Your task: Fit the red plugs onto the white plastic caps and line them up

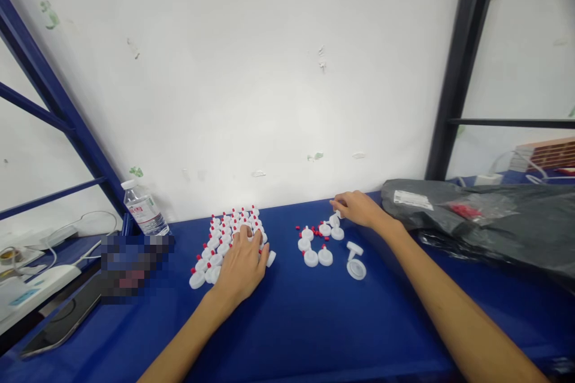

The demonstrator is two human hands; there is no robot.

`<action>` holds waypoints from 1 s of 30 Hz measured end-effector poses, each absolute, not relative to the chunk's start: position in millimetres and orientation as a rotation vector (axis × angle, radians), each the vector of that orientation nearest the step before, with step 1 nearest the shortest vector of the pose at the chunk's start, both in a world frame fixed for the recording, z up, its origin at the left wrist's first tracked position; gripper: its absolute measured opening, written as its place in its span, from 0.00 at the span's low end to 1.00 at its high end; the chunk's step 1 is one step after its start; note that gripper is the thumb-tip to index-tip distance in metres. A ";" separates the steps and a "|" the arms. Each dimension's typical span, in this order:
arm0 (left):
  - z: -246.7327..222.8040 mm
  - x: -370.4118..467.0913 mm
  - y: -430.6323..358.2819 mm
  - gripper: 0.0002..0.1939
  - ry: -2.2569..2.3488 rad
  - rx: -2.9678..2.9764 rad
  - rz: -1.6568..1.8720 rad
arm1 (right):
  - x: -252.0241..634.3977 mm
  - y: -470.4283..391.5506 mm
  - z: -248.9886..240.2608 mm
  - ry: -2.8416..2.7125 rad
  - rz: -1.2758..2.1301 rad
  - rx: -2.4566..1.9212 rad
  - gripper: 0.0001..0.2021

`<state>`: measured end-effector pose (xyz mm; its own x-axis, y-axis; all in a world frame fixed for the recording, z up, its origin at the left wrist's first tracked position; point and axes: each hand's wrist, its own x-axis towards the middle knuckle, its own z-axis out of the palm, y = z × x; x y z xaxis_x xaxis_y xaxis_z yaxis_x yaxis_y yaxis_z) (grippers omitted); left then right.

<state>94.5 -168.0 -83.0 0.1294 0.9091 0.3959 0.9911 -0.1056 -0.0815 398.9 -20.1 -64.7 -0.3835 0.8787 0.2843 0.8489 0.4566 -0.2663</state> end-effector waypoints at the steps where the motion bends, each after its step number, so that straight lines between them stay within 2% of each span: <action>1: -82.0 94.8 -167.3 0.15 -1.830 -2.122 -0.311 | 398.9 -20.3 -64.4 -2.329 0.109 -1.458 0.18; 6: -79.1 94.2 -160.0 0.18 -1.783 -2.181 -0.111 | 398.3 -21.2 -64.0 -2.333 0.108 -1.462 0.18; 13: -80.4 97.2 -153.5 0.24 -1.793 -2.221 -0.062 | 397.6 -23.2 -62.5 -2.330 0.114 -1.468 0.18; 22: -68.0 123.6 -132.9 0.24 -1.925 -2.333 -0.638 | 398.1 -25.6 -60.7 -2.333 0.098 -1.476 0.19; 30: -73.9 134.7 -106.2 0.25 -2.005 -2.292 -0.912 | 397.9 -24.7 -60.8 -2.334 0.093 -1.481 0.18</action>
<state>134.7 -106.2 -73.9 0.0398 0.9198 0.3903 0.8986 -0.2037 0.3886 397.9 -24.7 -60.8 -0.3766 0.8846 0.2749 0.8600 0.4442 -0.2512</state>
